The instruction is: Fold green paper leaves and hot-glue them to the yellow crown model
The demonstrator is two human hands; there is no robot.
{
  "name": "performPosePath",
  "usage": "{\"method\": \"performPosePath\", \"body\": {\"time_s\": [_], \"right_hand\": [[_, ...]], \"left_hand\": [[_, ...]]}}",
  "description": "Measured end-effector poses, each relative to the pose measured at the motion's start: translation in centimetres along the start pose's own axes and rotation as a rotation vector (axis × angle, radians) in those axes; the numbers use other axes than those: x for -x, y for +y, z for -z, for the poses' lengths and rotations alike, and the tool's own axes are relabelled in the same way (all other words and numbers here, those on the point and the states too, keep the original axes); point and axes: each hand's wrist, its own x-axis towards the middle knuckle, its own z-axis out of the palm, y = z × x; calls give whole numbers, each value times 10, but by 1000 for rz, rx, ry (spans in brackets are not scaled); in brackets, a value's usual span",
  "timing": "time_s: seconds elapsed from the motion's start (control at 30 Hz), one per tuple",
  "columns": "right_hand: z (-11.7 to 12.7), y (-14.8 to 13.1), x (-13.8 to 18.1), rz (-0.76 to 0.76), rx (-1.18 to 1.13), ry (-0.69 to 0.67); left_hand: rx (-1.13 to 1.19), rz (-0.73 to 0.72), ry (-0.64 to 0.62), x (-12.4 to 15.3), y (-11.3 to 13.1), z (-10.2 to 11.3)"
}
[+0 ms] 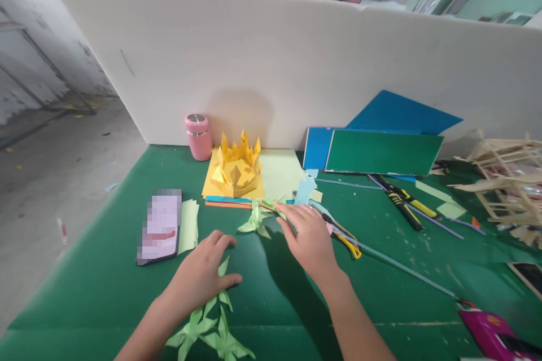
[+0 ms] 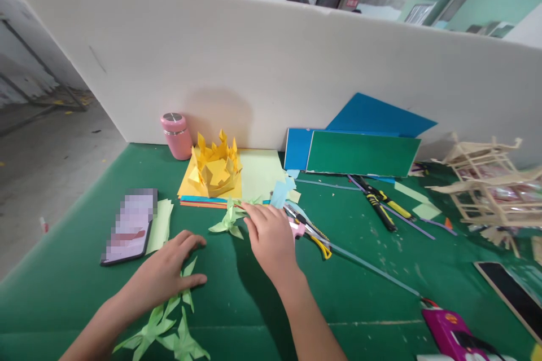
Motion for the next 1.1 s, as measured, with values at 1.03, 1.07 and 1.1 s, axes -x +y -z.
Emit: {"method": "performPosePath", "body": {"time_s": [1.03,1.07,1.1], "right_hand": [[-38,-36,39,-879,-1430,-109],[-37,-36,39,-883,-1436,-107],[-37,-37,39,-883,-1444,-109]], "left_hand": [[377,-350,438,-7,8,-39],[361,-363,401,-7,10,-39],[343,-375,367,-6,12,-39]]}}
